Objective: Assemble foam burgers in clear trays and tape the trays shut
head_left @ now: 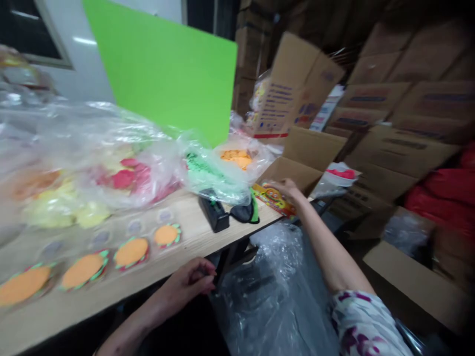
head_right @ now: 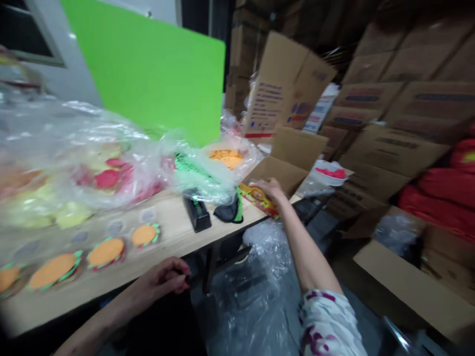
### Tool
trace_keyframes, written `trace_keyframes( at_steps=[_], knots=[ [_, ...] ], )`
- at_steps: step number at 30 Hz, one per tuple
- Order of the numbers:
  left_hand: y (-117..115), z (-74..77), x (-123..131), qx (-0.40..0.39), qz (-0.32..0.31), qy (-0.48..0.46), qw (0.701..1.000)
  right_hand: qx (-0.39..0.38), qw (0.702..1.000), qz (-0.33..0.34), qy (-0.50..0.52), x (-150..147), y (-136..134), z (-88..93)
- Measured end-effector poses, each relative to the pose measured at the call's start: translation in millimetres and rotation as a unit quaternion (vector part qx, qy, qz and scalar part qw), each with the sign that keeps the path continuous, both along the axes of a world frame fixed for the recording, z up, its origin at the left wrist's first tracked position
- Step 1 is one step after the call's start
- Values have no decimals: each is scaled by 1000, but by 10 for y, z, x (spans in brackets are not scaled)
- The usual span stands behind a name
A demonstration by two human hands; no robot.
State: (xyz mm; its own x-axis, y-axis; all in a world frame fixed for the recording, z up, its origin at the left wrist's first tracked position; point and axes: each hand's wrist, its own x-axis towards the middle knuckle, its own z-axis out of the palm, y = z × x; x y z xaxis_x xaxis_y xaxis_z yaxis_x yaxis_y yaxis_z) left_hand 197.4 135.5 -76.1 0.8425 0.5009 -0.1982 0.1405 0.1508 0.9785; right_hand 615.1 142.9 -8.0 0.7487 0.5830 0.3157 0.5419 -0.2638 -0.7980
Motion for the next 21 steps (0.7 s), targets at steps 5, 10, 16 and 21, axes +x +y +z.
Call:
trace_keyframes(
  at_steps=[5,10,16,21],
  knots=[
    [-111,-29,-262,-17,15,-7,1000,41,990,134,-15,-1029,-143,-5],
    [-246,-65,-443,-45,44,-26,998,-77,863,427,257,-2466,-49,-507],
    [-290,-109,-682,-110,131,-55,984,-59,841,417,340,-2906,328,-741],
    [-256,-198,-696,-309,228,-159,910,-25,823,413,389,-2840,168,-612]
  ],
)
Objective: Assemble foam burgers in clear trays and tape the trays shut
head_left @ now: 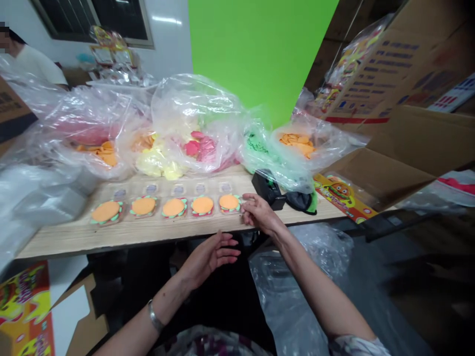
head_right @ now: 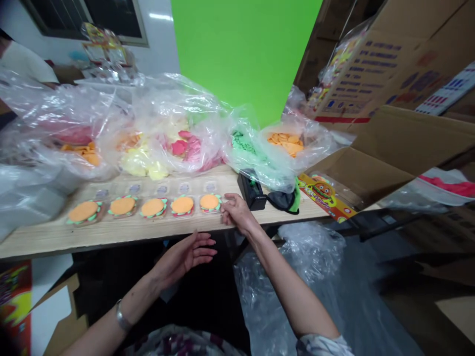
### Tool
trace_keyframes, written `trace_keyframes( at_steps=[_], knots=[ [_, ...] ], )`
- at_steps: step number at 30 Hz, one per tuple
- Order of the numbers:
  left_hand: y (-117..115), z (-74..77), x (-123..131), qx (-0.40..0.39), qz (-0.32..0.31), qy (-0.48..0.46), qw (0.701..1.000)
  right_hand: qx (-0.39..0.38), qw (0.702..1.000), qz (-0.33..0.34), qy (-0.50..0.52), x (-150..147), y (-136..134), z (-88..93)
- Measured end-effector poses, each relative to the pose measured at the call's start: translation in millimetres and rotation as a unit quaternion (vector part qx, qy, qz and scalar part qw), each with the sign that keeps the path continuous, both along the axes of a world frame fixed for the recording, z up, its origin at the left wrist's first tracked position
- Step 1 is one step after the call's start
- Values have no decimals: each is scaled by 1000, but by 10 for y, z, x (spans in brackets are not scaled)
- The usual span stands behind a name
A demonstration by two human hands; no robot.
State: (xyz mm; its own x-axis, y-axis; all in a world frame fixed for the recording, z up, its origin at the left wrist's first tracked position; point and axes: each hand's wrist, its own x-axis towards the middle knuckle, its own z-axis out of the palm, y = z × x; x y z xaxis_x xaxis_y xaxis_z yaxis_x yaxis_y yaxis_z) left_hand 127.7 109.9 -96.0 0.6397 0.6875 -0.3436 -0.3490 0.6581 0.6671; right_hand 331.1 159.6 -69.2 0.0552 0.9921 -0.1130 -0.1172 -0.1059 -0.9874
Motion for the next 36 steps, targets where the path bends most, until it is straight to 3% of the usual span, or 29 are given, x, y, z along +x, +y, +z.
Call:
trace_keyframes(
  at_steps=[3,7,12,15,19,25,33,36],
  knots=[
    [5,-32,156,-100,5,-88,991,-9,1000,-6,8,22,-282,41],
    [-11,-65,386,-159,6,-203,966,-18,1000,-3,2,1,-712,-2],
    [-85,-88,447,-186,29,-224,956,-23,988,-36,-146,-2,-1058,-94],
    [-138,-86,417,-188,23,-202,961,38,959,-118,-255,21,-1097,-130],
    [-176,-73,401,-180,26,-189,965,81,936,-174,-296,15,-1026,-217],
    [-187,-62,424,-172,37,-173,969,113,927,-171,-315,-57,-963,-256],
    [-218,-30,516,-163,81,-162,970,162,854,-157,-469,-233,-1031,-124],
    [-206,-43,520,-162,85,-156,971,169,858,-157,-459,-230,-1026,-182]
  ],
)
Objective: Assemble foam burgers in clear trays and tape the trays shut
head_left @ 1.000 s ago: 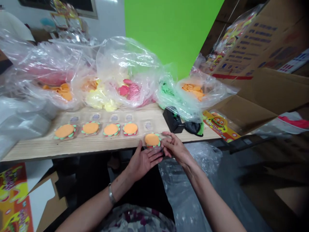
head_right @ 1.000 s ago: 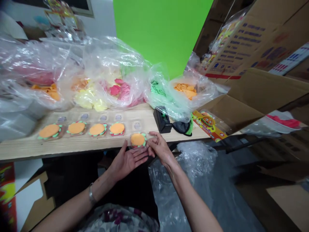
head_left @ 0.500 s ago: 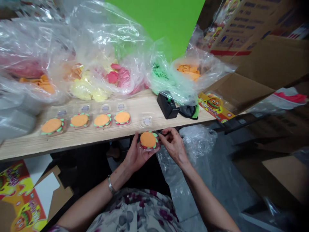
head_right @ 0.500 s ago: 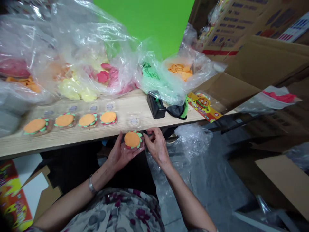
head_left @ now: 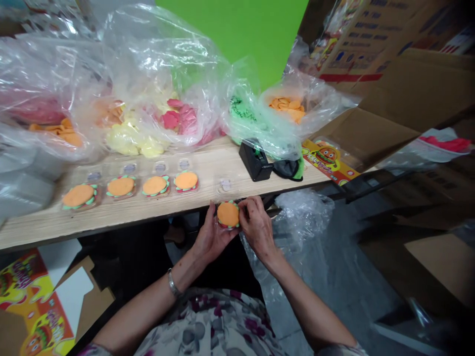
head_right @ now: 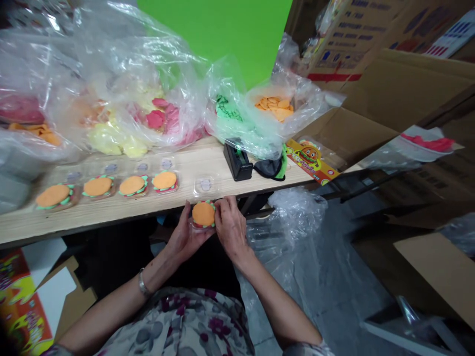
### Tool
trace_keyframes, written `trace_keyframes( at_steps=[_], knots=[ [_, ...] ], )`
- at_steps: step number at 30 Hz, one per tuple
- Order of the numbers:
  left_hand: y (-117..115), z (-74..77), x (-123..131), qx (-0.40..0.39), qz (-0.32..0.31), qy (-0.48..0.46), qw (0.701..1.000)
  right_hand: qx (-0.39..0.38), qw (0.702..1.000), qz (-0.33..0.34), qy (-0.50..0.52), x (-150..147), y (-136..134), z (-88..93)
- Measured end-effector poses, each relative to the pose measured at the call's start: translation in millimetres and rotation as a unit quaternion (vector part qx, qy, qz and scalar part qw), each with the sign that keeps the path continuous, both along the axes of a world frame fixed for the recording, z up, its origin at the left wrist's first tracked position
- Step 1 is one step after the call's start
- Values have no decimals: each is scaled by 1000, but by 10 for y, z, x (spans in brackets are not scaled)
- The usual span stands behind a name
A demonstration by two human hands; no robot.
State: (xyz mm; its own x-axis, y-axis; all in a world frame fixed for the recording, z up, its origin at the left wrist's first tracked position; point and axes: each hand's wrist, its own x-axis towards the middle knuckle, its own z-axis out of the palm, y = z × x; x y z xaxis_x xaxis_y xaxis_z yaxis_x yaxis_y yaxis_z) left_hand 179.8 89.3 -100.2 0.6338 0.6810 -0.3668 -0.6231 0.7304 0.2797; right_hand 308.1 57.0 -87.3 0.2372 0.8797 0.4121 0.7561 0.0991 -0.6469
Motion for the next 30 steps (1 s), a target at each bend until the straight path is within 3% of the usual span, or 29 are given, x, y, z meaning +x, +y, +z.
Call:
trace_keyframes(
  at_steps=[4,9,13,18,21,30],
  knots=[
    [24,-13,-45,11,-35,-10,999,-25,989,14,148,157,56,-57],
    [21,28,-86,29,-88,-10,996,-42,956,-16,290,386,269,-32],
    [10,83,-80,22,-114,-11,993,-61,918,66,386,449,445,48],
    [29,156,-91,-9,-94,7,996,-9,931,166,324,454,409,116],
    [40,156,-104,3,-99,2,995,-7,945,187,270,459,301,95],
    [45,57,-69,24,-120,-13,992,-2,933,249,261,373,65,33]
  ],
)
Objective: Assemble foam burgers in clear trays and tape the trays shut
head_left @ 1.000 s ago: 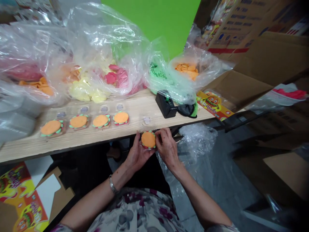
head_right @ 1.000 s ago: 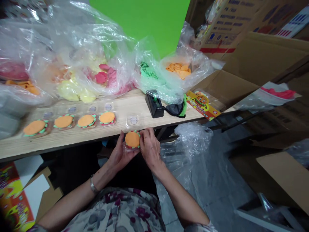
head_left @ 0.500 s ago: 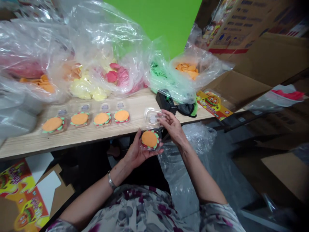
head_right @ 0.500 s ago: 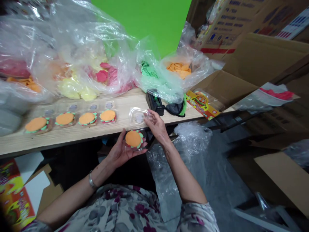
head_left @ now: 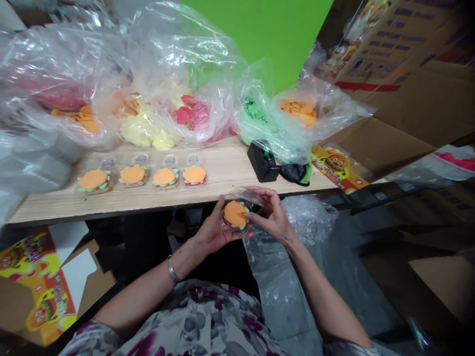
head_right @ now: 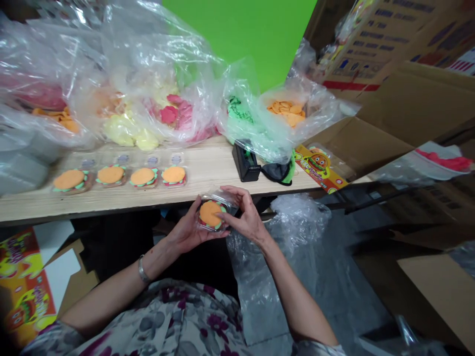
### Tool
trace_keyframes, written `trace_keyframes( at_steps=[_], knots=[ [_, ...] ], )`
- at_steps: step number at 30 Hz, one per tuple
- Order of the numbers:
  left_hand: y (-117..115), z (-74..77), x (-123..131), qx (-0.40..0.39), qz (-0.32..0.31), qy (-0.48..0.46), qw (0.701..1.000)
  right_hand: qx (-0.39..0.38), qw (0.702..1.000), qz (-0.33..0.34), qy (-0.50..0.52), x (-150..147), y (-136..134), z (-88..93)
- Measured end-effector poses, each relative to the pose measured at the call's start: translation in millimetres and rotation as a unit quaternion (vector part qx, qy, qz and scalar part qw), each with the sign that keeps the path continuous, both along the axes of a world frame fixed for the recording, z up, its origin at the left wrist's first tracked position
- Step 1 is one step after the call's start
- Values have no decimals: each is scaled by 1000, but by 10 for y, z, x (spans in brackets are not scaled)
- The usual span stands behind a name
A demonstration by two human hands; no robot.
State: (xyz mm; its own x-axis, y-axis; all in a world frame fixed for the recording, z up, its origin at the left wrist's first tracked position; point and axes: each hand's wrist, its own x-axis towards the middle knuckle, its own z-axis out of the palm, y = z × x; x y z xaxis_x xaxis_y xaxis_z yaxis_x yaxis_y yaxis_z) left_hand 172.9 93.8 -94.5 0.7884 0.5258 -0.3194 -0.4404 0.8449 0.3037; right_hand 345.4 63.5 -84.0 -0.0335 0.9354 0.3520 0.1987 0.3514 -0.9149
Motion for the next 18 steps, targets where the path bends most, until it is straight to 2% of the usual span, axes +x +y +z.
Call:
trace_keyframes(
  at_steps=[4,7,9,11,14,18],
  knots=[
    [-9,49,19,3,4,4,1000,11,1000,-13,-13,-37,-17,-29],
    [-13,102,11,7,6,2,1000,72,993,-80,-47,-38,-59,5],
    [-1,128,-7,14,10,-8,1000,113,975,-155,-115,-33,-127,66],
    [22,138,-27,26,7,-15,1000,146,946,-187,-220,-30,-209,139],
    [54,136,-45,31,8,-8,999,190,904,-121,-364,-29,-284,217],
    [62,132,-44,22,18,13,1000,236,860,-54,-449,-20,-251,248]
  ],
)
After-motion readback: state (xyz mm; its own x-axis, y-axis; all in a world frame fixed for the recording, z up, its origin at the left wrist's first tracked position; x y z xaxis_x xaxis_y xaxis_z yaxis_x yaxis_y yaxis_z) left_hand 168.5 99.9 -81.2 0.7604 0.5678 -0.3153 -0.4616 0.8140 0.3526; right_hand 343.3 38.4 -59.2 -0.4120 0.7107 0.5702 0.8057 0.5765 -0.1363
